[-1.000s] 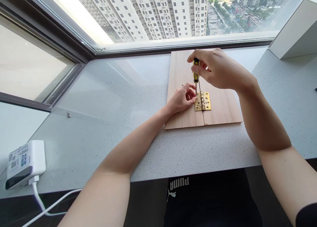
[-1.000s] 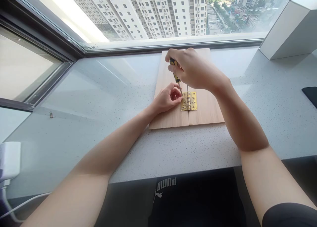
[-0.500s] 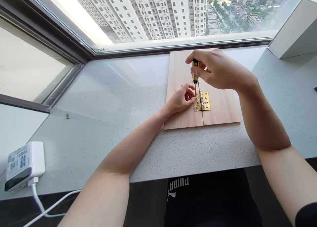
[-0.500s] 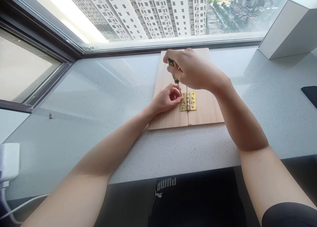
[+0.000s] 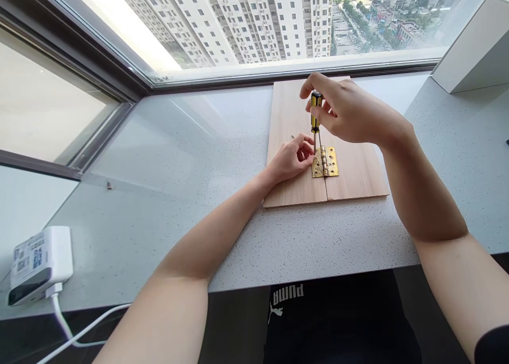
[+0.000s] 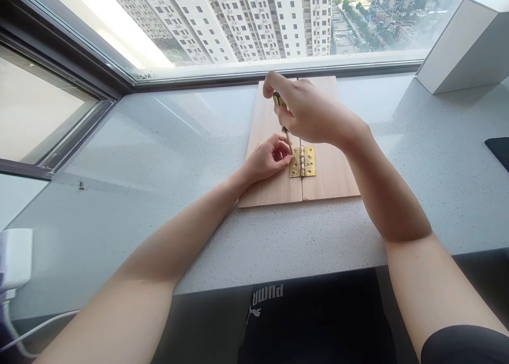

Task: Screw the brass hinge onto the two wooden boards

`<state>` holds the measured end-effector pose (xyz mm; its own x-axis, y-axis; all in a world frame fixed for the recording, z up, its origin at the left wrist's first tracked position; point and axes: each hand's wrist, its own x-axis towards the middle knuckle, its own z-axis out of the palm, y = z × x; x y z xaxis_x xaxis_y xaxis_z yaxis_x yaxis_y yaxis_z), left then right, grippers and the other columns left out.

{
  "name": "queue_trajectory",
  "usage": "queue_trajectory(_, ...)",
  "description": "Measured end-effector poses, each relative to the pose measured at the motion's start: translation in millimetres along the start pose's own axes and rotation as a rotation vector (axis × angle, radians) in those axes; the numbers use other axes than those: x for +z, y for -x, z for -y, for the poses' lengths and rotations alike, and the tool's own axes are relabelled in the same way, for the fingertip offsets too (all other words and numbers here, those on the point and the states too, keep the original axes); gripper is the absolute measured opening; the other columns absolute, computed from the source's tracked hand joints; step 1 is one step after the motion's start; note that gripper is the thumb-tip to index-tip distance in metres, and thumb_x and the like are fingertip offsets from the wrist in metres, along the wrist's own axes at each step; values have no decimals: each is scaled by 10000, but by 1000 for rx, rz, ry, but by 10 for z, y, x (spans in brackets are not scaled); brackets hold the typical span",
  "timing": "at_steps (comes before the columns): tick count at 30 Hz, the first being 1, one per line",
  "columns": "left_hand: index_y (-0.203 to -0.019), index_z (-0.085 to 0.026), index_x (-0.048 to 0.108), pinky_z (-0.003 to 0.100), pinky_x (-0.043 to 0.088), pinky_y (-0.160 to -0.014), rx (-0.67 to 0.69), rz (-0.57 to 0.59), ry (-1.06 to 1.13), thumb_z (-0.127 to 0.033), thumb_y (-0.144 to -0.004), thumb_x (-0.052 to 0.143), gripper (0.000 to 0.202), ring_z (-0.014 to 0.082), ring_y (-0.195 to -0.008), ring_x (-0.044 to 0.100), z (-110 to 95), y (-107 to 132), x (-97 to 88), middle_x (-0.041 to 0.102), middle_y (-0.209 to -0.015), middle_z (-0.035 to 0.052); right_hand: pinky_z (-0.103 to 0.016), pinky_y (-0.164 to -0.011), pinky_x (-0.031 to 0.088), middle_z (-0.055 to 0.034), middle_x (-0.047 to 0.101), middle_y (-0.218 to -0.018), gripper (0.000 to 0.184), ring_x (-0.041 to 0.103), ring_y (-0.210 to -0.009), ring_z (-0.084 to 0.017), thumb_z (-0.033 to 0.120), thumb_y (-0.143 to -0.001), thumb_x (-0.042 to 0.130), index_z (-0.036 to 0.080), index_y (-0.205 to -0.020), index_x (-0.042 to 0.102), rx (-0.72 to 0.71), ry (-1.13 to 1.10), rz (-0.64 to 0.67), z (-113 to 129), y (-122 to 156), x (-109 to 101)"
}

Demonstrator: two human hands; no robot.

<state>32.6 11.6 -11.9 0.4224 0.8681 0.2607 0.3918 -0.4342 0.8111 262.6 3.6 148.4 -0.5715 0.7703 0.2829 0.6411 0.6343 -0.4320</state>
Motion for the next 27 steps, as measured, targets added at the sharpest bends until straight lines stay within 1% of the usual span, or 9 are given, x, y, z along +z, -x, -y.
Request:
queue_trajectory(3, -1157, -259, 627, 303, 591, -706, 7, -5, 8, -159, -916, 810, 319, 147, -731, 679, -10, 16, 9, 810, -937, 5, -464, -961, 564, -53, 882, -1187, 208, 776, -1139, -342, 343, -1146, 641, 381, -1330, 730, -15, -5, -7, 8, -6, 18)
queue_trajectory(6, -1193, -256, 618, 304, 573, -673, 26, -19, 46, -139, -876, 790, 379, 151, -736, 676, -7, 35, 17, 816, -984, 20, -473, -989, 563, -55, 884, -1166, 201, 788, -1128, -337, 325, -1137, 627, 370, -1287, 753, -50, -8, -6, 19, -7, 32)
queue_trajectory(8, -1207, -252, 613, 309, 579, -683, 28, -59, 73, -124, -849, 761, 408, 164, -783, 707, 8, 39, 22, 820, -1032, 36, -474, -1008, 561, -61, 882, -1150, 201, 797, -1104, -330, 317, -1135, 611, 356, -1264, 760, -73, -10, -1, 26, 0, 26)
queue_trajectory(11, -1169, -246, 604, 335, 612, -757, -6, -165, 105, -108, -857, 696, 353, 182, -859, 756, 40, 23, 27, 820, -1045, 52, -473, -1012, 558, -73, 880, -1135, 162, 800, -1071, -329, 318, -1125, 630, 340, -1217, 761, -82, -17, -7, 32, 8, 9)
queue_trajectory(14, -1128, -252, 587, 344, 613, -745, -67, -225, 173, -115, -910, 626, 260, 180, -821, 747, 61, -4, 27, 818, -1010, 54, -470, -952, 551, -76, 869, -1078, 76, 769, -1028, -340, 394, -1132, 679, 347, -1115, 736, -60, 23, -36, 42, -3, 13)
queue_trajectory(17, -1100, -259, 577, 329, 596, -711, -123, -227, 245, -132, -948, 586, 198, 169, -777, 724, 53, -20, 24, 813, -984, 47, -452, -812, 501, -79, 817, -954, 194, 699, -907, -334, 494, -1133, 714, 335, -1029, 678, -9, 113, -69, 64, -27, 54)
queue_trajectory(20, -1083, -260, 576, 322, 593, -713, -147, -232, 282, -148, -965, 580, 163, 160, -762, 714, 34, -23, 17, 811, -973, 46, -443, -741, 441, -94, 760, -887, 278, 645, -825, -319, 510, -1140, 721, 306, -978, 623, 74, 187, -99, 89, -41, 111)
queue_trajectory(23, -1082, -264, 576, 325, 603, -716, -166, -237, 290, -173, -980, 600, 139, 166, -766, 720, 35, -25, 8, 814, -970, 49, -439, -762, 452, -98, 750, -922, 242, 648, -853, -319, 484, -1168, 688, 295, -1033, 618, 80, 178, -99, 103, -33, 158)
queue_trajectory(27, -1073, -266, 585, 324, 608, -698, -161, -250, 286, -200, -970, 619, 127, 171, -749, 717, 78, -45, 15, 799, -922, 35, -446, -881, 508, -94, 784, -1121, 83, 685, -999, -326, 355, -1205, 554, 299, -1215, 614, -15, 76, -26, 145, -14, 185)
